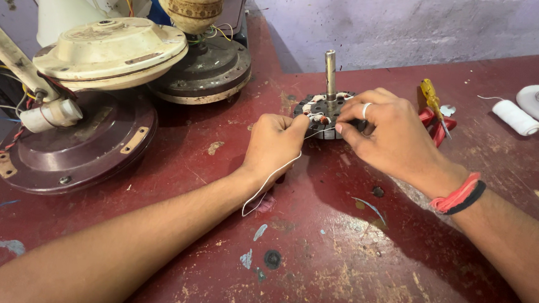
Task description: The person winds a thin white wire around the slots of a small motor rotor by hand, repeatedly threading the wire through the rotor's slots and pulling it taut. The rotor is held on a red workbench while the person manipulates the wire with both hands.
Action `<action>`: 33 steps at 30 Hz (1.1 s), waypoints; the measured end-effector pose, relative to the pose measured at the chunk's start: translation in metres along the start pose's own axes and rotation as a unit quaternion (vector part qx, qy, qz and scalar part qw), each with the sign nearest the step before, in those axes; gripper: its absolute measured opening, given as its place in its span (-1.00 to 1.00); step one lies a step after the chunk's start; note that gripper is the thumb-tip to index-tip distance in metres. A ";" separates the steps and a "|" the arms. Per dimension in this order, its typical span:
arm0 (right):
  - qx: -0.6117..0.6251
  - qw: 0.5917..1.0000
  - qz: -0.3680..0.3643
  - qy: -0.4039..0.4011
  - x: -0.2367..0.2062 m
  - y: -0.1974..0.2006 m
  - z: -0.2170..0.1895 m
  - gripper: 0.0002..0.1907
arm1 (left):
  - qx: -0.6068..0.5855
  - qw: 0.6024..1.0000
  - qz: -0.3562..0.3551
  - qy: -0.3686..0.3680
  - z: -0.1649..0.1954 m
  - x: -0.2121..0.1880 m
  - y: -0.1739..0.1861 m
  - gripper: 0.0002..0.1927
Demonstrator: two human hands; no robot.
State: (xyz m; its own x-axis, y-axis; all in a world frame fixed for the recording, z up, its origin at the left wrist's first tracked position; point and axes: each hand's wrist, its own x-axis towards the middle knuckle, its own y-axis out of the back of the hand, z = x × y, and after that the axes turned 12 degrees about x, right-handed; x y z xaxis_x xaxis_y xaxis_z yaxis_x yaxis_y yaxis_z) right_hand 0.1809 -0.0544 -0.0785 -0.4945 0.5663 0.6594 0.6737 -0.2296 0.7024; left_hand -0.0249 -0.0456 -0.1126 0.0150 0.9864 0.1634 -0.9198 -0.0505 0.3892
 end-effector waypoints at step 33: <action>-0.041 0.997 -0.042 -0.054 0.000 -0.004 -0.003 -0.86 | 0.185 0.981 -0.013 -0.064 0.005 -0.003 0.003 -0.61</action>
State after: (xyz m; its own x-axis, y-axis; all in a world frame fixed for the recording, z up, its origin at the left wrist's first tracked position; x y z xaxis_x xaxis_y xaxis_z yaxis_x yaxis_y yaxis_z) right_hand 0.1766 -0.0559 -0.0804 -0.4819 0.6675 0.5677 0.5827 -0.2398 0.7765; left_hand -0.0255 -0.0493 -0.1078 0.1081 0.9617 0.2520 -0.7137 -0.1014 0.6931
